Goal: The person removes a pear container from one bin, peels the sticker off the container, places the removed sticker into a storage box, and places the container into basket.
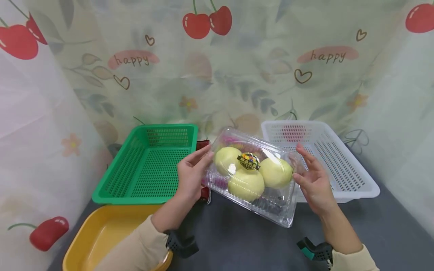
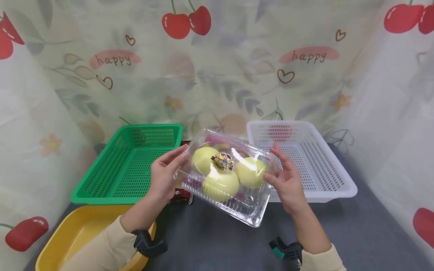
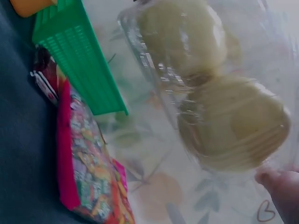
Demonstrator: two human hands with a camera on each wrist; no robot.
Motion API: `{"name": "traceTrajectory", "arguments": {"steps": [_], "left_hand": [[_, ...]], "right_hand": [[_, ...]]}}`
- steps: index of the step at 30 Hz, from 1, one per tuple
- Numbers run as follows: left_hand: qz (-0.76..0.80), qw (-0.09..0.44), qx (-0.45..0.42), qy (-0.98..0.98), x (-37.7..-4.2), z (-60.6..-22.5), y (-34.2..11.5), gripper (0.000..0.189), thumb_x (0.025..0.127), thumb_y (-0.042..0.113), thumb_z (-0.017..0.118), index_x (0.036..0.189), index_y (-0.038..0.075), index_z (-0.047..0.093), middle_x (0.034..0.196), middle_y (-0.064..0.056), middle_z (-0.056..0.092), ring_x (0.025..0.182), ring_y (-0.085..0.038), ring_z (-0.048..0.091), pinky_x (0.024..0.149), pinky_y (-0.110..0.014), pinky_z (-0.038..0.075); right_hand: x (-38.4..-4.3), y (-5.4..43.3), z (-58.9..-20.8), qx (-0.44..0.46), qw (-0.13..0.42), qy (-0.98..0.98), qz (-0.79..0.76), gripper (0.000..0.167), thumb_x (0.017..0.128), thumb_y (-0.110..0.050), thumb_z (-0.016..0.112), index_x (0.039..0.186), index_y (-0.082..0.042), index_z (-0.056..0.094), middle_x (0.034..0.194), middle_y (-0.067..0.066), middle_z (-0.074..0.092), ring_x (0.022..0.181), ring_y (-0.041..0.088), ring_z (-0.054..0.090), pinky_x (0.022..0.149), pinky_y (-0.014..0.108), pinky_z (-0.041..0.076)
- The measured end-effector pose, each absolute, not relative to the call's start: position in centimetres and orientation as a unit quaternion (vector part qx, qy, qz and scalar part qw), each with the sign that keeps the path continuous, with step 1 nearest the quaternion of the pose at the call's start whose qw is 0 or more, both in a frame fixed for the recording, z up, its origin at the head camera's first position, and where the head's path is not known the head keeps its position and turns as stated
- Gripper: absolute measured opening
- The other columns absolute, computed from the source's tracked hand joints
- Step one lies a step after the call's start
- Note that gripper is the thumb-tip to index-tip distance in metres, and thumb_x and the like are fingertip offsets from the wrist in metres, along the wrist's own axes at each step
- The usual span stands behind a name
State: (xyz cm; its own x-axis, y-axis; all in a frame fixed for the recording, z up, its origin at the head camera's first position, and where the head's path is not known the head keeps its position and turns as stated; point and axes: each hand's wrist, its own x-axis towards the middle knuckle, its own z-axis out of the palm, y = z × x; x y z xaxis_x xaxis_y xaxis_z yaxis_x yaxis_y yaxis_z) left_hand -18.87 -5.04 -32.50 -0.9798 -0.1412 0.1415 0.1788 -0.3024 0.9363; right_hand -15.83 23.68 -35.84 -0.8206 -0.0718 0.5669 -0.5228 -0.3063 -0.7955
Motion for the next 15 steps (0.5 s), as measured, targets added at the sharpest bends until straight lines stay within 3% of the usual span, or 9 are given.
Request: {"name": "traceTrajectory", "arguments": {"steps": [5, 8, 12, 15], "left_hand": [[-0.805, 0.104, -0.019, -0.584, -17.4, -33.0, -5.4, 0.033, 0.083, 0.005, 0.067, 0.116, 0.000, 0.064, 0.116, -0.008, 0.066, 0.102, -0.013, 0.062, 0.079, -0.023, 0.054], [-0.810, 0.111, -0.015, -0.576, -16.3, -33.3, -5.6, 0.033, 0.082, 0.002, 0.067, 0.115, 0.000, 0.064, 0.117, -0.006, 0.066, 0.098, -0.012, 0.063, 0.073, -0.022, 0.055], [-0.824, 0.123, -0.001, -0.553, -15.0, -33.6, -5.8, 0.031, 0.081, -0.001, 0.067, 0.112, -0.002, 0.065, 0.117, -0.003, 0.066, 0.098, -0.011, 0.062, 0.068, -0.019, 0.055], [-0.834, 0.132, 0.012, -0.536, -13.9, -34.1, -5.9, 0.028, 0.081, -0.004, 0.066, 0.109, -0.002, 0.066, 0.118, -0.004, 0.066, 0.111, -0.013, 0.058, 0.075, -0.020, 0.054]], "right_hand": [[-15.4, 22.2, -36.6, 0.242, 0.174, -0.578, 0.759, 0.052, 0.090, 0.012, 0.048, 0.139, -0.002, 0.039, 0.156, 0.007, 0.016, 0.142, 0.023, 0.022, 0.101, 0.019, 0.041], [-15.2, 21.1, -36.7, 0.213, 0.192, -0.615, 0.735, 0.048, 0.092, 0.009, 0.046, 0.138, -0.003, 0.041, 0.156, 0.005, 0.017, 0.145, 0.023, 0.008, 0.109, 0.019, 0.032], [-14.7, 19.8, -36.5, 0.147, 0.209, -0.635, 0.729, 0.043, 0.092, 0.007, 0.045, 0.134, -0.004, 0.045, 0.154, 0.002, 0.023, 0.145, 0.020, 0.006, 0.114, 0.022, 0.025], [-14.3, 18.9, -36.2, 0.094, 0.228, -0.627, 0.738, 0.038, 0.093, 0.003, 0.047, 0.130, -0.004, 0.049, 0.150, 0.000, 0.031, 0.144, 0.019, 0.013, 0.114, 0.025, 0.027]]}}
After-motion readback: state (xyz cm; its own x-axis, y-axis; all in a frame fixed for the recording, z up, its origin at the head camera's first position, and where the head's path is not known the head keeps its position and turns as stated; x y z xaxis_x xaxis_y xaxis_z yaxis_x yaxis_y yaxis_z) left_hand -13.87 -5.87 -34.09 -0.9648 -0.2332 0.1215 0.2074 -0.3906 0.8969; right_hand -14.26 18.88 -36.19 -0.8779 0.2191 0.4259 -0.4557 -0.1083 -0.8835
